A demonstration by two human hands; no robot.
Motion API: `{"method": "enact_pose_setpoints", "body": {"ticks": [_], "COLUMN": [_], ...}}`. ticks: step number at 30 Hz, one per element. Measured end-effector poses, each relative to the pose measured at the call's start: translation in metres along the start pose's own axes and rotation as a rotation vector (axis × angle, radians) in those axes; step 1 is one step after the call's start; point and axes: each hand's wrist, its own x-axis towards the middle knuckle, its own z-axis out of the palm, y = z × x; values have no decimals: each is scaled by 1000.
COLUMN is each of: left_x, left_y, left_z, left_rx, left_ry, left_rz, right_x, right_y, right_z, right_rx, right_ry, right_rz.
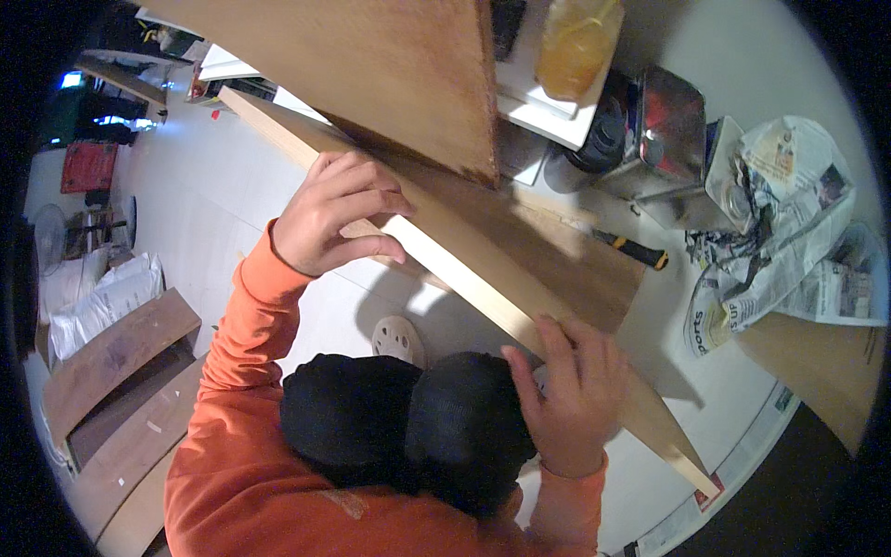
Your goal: The person kneels on the floor and fits a thin wooden strip along the edge of a larger wooden panel. They use a hammer to tap the strip into place and adjust its alignment. The person then retrieves another strip and repeats the fitting process on a different edge.
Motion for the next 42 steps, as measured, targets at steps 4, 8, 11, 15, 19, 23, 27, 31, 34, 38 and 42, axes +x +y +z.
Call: {"method": "enact_pose_setpoints", "body": {"ticks": [4, 8, 11, 15, 19, 23, 27, 31, 34, 38, 42], "left_x": [-9, -14, -18, -24, -30, -37, -41, -41, -43, -48, -49], "left_y": [-22, -26, -30, -29, -27, -26, -27, -25, -27, -44, -52], "left_z": [-6, -1, 4, 6, 6, 6, 9, 7, -2, -17, -14], "left_rx": [-52, -116, -121, -135, -141, -138, -114, -166, -220, -57, -127], "left_ry": [71, 105, 130, 148, 149, 147, 150, 128, 138, 148, 137], "left_rz": [-11, -24, -17, -20, -16, -15, -2, -68, -137, -44, -50], "right_x": [47, 74, 81, 77, 72, 69, 70, 75, 81, 85, 88], "right_y": [-35, -56, -61, -64, -67, -72, -76, -85, -87, -87, -88], "right_z": [28, 45, 52, 52, 54, 55, 52, 56, 65, 73, 75], "right_rx": [40, 145, 167, 168, 169, 168, 129, 135, 150, 153, 145], "right_ry": [59, 72, 76, 69, 51, 22, -2, 3, 23, 93, 119], "right_rz": [-87, -110, -108, -96, -98, -91, -97, -67, -114, -161, -169]}}
